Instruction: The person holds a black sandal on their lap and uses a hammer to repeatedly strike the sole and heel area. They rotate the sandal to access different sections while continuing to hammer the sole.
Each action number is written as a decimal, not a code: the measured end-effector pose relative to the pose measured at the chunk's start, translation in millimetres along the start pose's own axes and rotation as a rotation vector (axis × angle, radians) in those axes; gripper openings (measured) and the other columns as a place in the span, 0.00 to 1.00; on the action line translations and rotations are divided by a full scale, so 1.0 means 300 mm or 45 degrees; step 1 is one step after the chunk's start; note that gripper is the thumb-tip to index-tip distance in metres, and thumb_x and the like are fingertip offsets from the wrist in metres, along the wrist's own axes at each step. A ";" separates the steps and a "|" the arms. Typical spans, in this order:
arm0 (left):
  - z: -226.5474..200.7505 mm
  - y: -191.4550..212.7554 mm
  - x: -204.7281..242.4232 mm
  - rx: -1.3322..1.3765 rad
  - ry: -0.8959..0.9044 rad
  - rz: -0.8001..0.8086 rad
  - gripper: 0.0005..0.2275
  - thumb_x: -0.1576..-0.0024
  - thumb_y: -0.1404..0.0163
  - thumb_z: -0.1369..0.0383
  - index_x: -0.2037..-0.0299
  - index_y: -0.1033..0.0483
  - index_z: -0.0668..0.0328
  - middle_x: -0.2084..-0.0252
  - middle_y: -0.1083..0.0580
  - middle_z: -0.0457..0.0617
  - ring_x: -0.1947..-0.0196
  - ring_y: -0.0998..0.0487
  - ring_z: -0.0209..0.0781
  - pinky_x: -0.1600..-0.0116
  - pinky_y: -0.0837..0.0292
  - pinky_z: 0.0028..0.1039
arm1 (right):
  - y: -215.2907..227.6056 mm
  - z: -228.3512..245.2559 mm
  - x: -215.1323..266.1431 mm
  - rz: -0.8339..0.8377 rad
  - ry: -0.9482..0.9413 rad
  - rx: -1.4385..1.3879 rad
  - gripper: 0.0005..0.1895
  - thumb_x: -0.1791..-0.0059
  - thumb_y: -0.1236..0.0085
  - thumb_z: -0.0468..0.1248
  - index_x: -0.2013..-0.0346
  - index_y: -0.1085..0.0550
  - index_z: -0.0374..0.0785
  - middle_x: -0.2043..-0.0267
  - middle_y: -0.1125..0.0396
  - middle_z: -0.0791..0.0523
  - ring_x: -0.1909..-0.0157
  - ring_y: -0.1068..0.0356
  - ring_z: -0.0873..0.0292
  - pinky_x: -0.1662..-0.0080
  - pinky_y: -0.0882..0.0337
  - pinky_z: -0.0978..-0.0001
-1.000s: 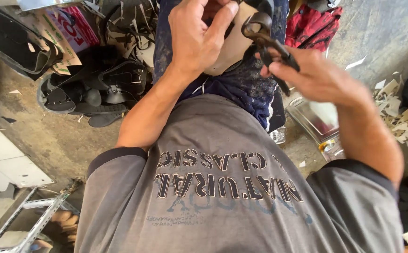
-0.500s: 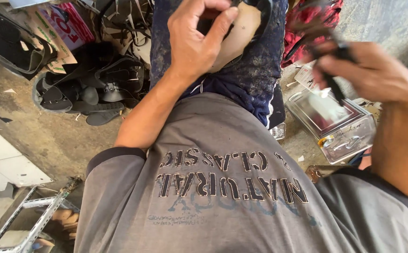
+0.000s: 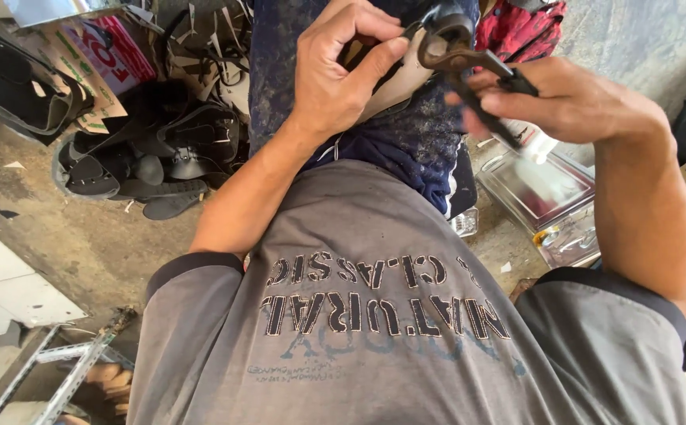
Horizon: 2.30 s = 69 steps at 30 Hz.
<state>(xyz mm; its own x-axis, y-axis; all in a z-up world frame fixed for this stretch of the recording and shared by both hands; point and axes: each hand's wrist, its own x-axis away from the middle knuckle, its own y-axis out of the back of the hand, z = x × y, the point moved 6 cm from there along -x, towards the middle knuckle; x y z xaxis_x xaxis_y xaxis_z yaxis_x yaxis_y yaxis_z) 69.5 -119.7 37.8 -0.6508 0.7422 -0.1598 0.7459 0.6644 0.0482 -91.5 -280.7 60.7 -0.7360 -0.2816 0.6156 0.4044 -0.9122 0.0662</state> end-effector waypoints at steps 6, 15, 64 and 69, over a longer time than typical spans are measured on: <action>-0.037 0.002 -0.006 -0.017 -0.160 0.004 0.03 0.39 0.44 0.74 0.65 0.24 0.63 0.64 0.24 0.51 0.61 0.23 0.44 0.52 0.29 0.34 | 0.012 -0.016 0.128 -0.198 -0.540 0.314 0.15 0.41 0.52 0.46 0.61 0.19 0.45 0.79 0.33 0.57 0.82 0.41 0.61 0.74 0.39 0.65; 0.097 -0.111 0.070 -0.279 0.014 0.616 0.24 0.28 0.56 0.52 0.25 0.48 0.39 0.30 0.28 0.47 0.40 0.20 0.50 0.37 0.33 0.40 | -0.072 0.033 0.091 -0.180 -0.472 -0.039 0.15 0.41 0.56 0.42 0.57 0.24 0.35 0.59 0.29 0.64 0.61 0.43 0.67 0.55 0.37 0.73; 0.234 -0.087 0.106 -0.195 0.053 0.399 0.26 0.32 0.46 0.57 0.32 0.44 0.59 0.33 0.27 0.52 0.34 0.23 0.53 0.31 0.30 0.40 | -0.303 -0.042 -0.035 -0.969 -0.080 0.270 0.12 0.36 0.61 0.36 0.48 0.30 0.31 0.70 0.29 0.61 0.70 0.27 0.62 0.64 0.30 0.66; 0.147 -0.084 0.066 -0.178 -0.388 0.448 0.20 0.25 0.63 0.54 0.29 0.37 0.53 0.29 0.36 0.52 0.28 0.28 0.53 0.26 0.30 0.43 | -0.315 -0.077 -0.049 -1.193 -0.016 0.384 0.11 0.36 0.59 0.37 0.54 0.30 0.34 0.67 0.26 0.60 0.67 0.25 0.56 0.60 0.29 0.60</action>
<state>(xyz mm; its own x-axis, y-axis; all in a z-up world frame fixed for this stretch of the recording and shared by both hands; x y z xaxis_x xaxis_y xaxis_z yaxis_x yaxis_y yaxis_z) 44.0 -125.7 -10.1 -0.2759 0.8783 -0.3905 0.8734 0.3987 0.2796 -131.4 -197.2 27.4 -0.8244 0.5215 0.2199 -0.2170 -0.6502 0.7281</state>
